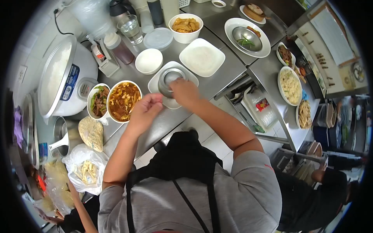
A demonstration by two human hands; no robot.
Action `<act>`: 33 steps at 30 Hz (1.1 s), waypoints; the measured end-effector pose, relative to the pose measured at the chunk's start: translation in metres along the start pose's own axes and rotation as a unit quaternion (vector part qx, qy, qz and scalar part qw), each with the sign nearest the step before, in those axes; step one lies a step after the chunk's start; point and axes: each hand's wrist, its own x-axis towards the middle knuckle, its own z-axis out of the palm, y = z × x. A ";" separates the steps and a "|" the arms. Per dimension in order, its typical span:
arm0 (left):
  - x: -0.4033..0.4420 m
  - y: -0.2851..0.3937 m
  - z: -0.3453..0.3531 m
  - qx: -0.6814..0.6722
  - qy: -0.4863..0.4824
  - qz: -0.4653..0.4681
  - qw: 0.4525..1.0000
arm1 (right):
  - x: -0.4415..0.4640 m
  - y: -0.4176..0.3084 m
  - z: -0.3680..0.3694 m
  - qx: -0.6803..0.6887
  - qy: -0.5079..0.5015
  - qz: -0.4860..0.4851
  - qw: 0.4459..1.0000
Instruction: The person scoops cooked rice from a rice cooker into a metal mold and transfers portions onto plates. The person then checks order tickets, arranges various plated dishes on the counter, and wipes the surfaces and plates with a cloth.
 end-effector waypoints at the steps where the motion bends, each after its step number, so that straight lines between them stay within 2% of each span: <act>1: 0.001 -0.003 0.005 0.079 0.019 0.005 0.997 | 0.004 0.000 -0.013 0.020 -0.001 0.015 1.000; 3: 0.007 -0.006 0.013 0.235 0.056 0.013 0.970 | 0.012 0.003 -0.040 0.060 -0.001 0.047 0.997; 6: 0.024 -0.020 0.031 0.403 0.123 0.171 0.891 | 0.015 0.020 -0.072 0.164 0.115 0.007 0.980; 9: 0.042 -0.030 0.045 0.489 0.131 0.180 0.843 | -0.007 0.015 -0.101 0.237 0.197 0.042 0.950; 13: 0.064 -0.042 0.047 0.549 0.103 0.186 0.809 | -0.014 0.048 -0.085 0.222 0.273 0.100 0.931; 15: 0.074 -0.036 0.041 0.555 0.081 0.204 0.802 | -0.015 0.063 -0.073 0.320 0.302 0.057 0.896; 18: 0.086 0.014 0.021 0.434 0.108 0.204 0.871 | -0.010 0.072 -0.054 0.422 0.311 0.040 0.851; 20: 0.083 0.051 0.007 0.208 0.100 0.096 0.968 | -0.009 0.054 -0.053 0.528 0.266 0.072 0.804; 22: 0.078 0.061 -0.005 0.158 0.136 0.097 0.973 | -0.014 0.019 -0.062 0.667 0.168 0.119 0.717; 23: 0.075 0.064 -0.012 0.162 0.151 0.103 0.970 | -0.007 0.014 -0.056 0.676 0.138 0.131 0.712; 24: 0.069 0.065 -0.021 0.169 0.172 0.105 0.965 | -0.003 0.007 -0.056 0.720 0.086 0.116 0.679; 25: 0.061 0.056 -0.027 0.248 0.238 0.183 0.921 | 0.000 0.000 -0.055 0.759 0.025 0.100 0.643; 26: 0.053 0.049 -0.036 0.260 0.271 0.198 0.905 | 0.003 -0.014 -0.051 0.793 -0.036 0.085 0.603; 27: 0.044 0.045 -0.043 0.188 0.288 0.171 0.923 | 0.004 -0.036 -0.050 0.787 -0.060 0.081 0.609; 28: 0.031 0.043 -0.054 0.180 0.286 0.178 0.924 | 0.004 -0.055 -0.055 0.781 -0.073 0.069 0.617; 29: 0.008 0.057 -0.060 0.081 0.257 0.104 0.957 | 0.009 -0.068 -0.048 0.767 -0.110 0.044 0.630; 30: 0.001 0.048 -0.076 0.038 0.246 0.051 0.967 | 0.015 -0.080 -0.044 0.752 -0.135 0.021 0.645; 31: -0.015 0.049 -0.094 -0.005 0.208 0.035 0.977 | 0.014 -0.101 -0.049 0.735 -0.154 0.029 0.660; 32: -0.041 0.065 -0.098 -0.092 0.230 0.038 0.968 | 0.009 -0.121 -0.051 0.719 -0.171 0.046 0.672; 33: -0.055 0.049 -0.123 -0.152 0.214 0.013 0.965 | 0.012 -0.133 -0.047 0.674 -0.173 0.022 0.717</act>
